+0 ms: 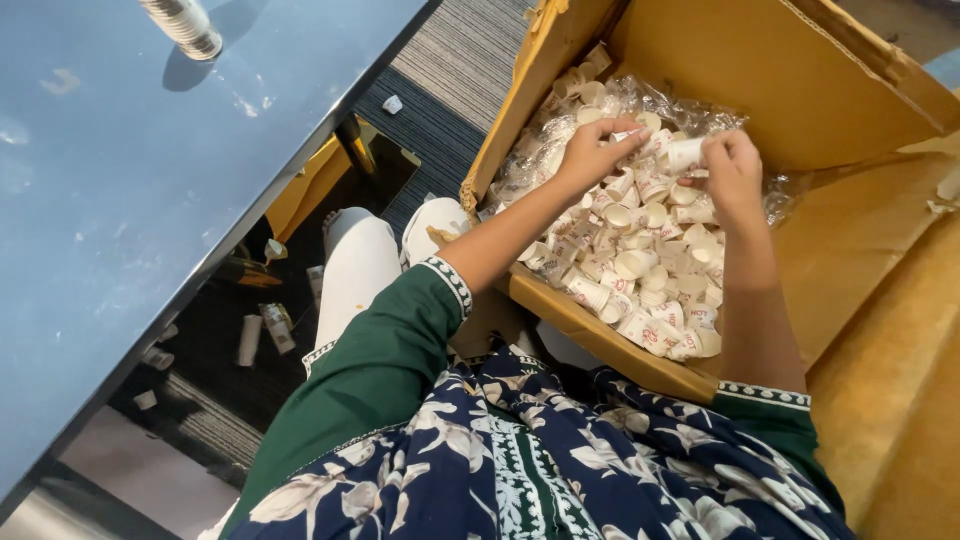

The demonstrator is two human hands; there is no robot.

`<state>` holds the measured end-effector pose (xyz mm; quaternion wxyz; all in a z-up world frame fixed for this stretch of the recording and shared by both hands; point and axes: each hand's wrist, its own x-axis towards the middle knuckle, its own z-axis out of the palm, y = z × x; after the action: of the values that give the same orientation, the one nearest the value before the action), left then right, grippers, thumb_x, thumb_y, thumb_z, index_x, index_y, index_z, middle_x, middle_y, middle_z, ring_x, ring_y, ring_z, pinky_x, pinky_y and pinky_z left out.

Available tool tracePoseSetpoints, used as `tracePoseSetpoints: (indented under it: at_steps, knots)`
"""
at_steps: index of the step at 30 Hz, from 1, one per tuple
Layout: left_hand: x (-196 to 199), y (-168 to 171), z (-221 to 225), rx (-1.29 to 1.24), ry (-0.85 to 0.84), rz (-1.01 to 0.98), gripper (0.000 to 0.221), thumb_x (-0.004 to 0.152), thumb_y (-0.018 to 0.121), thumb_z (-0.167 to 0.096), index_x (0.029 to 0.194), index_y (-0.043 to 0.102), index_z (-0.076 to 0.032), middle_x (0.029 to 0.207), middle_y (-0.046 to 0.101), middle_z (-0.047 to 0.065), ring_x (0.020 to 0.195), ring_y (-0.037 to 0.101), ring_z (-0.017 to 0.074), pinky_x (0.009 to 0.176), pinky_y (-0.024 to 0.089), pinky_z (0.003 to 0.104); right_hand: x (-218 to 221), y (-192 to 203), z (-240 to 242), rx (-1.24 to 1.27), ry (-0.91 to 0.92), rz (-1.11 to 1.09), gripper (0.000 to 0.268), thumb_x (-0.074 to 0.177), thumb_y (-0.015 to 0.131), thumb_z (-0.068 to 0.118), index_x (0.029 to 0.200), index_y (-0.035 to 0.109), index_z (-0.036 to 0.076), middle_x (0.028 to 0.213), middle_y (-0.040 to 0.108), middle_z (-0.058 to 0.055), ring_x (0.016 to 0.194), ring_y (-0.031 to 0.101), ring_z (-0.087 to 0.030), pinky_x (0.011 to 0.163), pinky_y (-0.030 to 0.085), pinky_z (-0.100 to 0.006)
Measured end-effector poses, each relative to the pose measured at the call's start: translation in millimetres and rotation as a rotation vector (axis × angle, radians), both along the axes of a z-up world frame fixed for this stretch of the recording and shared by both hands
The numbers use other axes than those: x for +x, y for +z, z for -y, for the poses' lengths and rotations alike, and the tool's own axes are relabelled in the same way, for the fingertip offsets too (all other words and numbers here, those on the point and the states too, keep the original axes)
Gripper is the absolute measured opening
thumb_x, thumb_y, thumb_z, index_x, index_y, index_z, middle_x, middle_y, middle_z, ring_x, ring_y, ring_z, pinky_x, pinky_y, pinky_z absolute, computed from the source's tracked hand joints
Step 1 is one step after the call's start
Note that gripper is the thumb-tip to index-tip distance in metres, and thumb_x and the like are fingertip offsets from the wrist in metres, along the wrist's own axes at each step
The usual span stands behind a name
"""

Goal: Sort and organize stacks of paper cups from a large box onto a table.

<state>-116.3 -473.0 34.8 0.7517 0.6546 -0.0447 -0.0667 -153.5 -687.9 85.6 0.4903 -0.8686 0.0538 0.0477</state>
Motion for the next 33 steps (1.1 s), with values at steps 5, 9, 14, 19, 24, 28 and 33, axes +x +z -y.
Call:
tracePoseSetpoints:
  at_steps: [5, 9, 14, 19, 24, 28, 33]
  knots:
    - [-3, 1, 3, -0.061, -0.118, -0.005, 0.043, 0.085, 0.082, -0.037, 0.111, 0.079, -0.004, 0.080, 0.074, 0.002, 0.063, 0.062, 0.0061, 0.054, 0.051, 0.022, -3, 1, 1, 0.081, -0.099, 0.317, 0.016, 0.113, 0.058, 0.013, 0.111, 0.053, -0.001, 0.101, 0.062, -0.008, 0.085, 0.064, -0.016, 0.070, 0.063, -0.033]
    - [-4, 4, 0, -0.117, -0.146, -0.009, 0.040, 0.085, 0.082, -0.031, 0.112, 0.078, -0.002, 0.079, 0.074, 0.001, 0.063, 0.063, 0.0061, 0.054, 0.051, 0.022, -10, 16, -24, 0.514, -0.018, 0.233, 0.014, 0.111, 0.059, 0.015, 0.114, 0.050, 0.004, 0.104, 0.063, -0.007, 0.090, 0.068, -0.015, 0.073, 0.064, -0.034]
    - [-3, -6, -3, -0.172, -0.157, -0.053, 0.042, 0.085, 0.085, -0.025, 0.117, 0.076, 0.001, 0.079, 0.072, 0.004, 0.064, 0.062, 0.0072, 0.055, 0.050, 0.023, -15, 16, -35, 0.641, 0.116, 0.114, 0.015, 0.108, 0.061, 0.012, 0.115, 0.053, 0.002, 0.116, 0.064, -0.005, 0.102, 0.070, -0.013, 0.087, 0.068, -0.037]
    - [-1, -6, -1, -0.229, -0.284, -0.028, 0.043, 0.087, 0.082, -0.023, 0.122, 0.071, 0.001, 0.095, 0.077, 0.001, 0.076, 0.071, 0.0082, 0.064, 0.062, 0.025, -14, 17, -34, 0.612, 0.099, 0.142, 0.025, 0.108, 0.066, 0.013, 0.127, 0.060, -0.001, 0.120, 0.064, -0.009, 0.101, 0.068, -0.015, 0.086, 0.065, -0.035]
    - [-5, 2, -4, -0.160, -0.341, -0.031, 0.053, 0.091, 0.077, -0.028, 0.135, 0.063, -0.002, 0.107, 0.071, 0.005, 0.086, 0.069, 0.0106, 0.065, 0.064, 0.027, -6, -4, -40, 0.534, 0.081, 0.133, 0.047, 0.106, 0.064, 0.024, 0.145, 0.052, 0.000, 0.140, 0.063, -0.016, 0.107, 0.068, -0.017, 0.084, 0.062, -0.031]
    - [-7, -12, 4, -0.134, -0.351, -0.107, 0.061, 0.095, 0.066, -0.035, 0.144, 0.049, -0.004, 0.114, 0.070, 0.012, 0.088, 0.069, 0.0142, 0.063, 0.062, 0.027, -2, -23, -39, 0.579, 0.181, 0.052, 0.073, 0.110, 0.047, 0.049, 0.163, 0.027, 0.002, 0.164, 0.043, -0.015, 0.134, 0.056, -0.025, 0.107, 0.055, -0.042]
    - [35, -99, 24, -0.023, 0.056, 0.137, 0.047, 0.097, 0.063, -0.022, 0.138, 0.049, -0.003, 0.122, 0.062, 0.016, 0.099, 0.065, 0.0216, 0.076, 0.055, 0.030, -11, -6, -58, 0.617, 0.159, -0.065, 0.092, 0.099, 0.033, 0.068, 0.164, -0.004, 0.015, 0.166, 0.027, -0.019, 0.151, 0.036, -0.033, 0.120, 0.038, -0.049]
